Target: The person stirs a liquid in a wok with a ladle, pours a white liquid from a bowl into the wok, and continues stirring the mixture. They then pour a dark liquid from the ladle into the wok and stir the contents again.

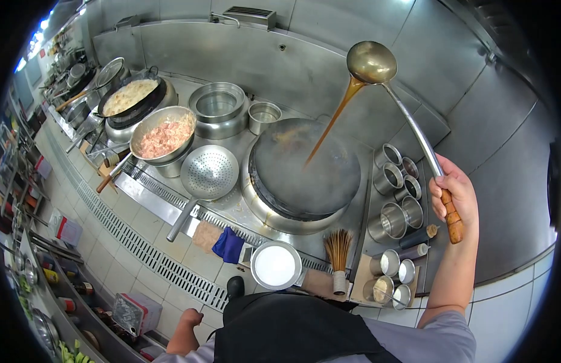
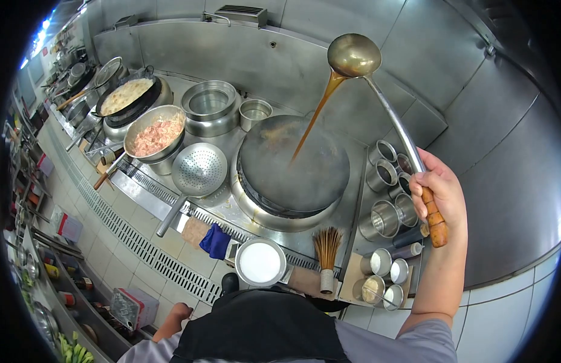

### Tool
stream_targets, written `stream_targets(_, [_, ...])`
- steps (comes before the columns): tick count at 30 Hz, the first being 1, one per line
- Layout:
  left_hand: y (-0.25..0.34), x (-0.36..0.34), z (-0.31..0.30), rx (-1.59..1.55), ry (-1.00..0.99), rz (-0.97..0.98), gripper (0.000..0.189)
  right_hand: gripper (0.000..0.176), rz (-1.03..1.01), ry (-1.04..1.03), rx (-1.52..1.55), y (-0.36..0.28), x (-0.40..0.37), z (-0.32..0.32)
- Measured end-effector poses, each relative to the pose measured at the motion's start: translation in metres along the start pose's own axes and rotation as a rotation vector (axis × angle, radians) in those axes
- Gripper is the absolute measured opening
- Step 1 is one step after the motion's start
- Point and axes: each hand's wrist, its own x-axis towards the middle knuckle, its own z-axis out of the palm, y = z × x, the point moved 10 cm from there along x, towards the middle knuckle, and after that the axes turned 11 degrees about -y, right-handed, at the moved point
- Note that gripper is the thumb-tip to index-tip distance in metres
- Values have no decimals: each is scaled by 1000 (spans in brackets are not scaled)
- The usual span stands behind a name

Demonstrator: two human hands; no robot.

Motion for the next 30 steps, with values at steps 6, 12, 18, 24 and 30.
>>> stream_targets(6, [-4, -3, 2, -86, -48, -28, 37, 58, -37, 39, -86, 3, -5, -4])
stream_targets(12, [-5, -3, 6, -24, -58, -47, 36, 61, -54, 42, -152, 9, -13, -9])
stream_targets(18, [-22, 6, 18, -66, -70, -59, 37, 63, -73, 53, -252, 11, -21, -7])
stream_targets(24, [2, 7, -14, -2, 164, 66, 36, 63, -99, 68, -300, 11, -29, -4])
stream_targets(30, [104, -42, -90, -300, 211, 167, 38, 62, -117, 79, -344, 10, -33, -1])
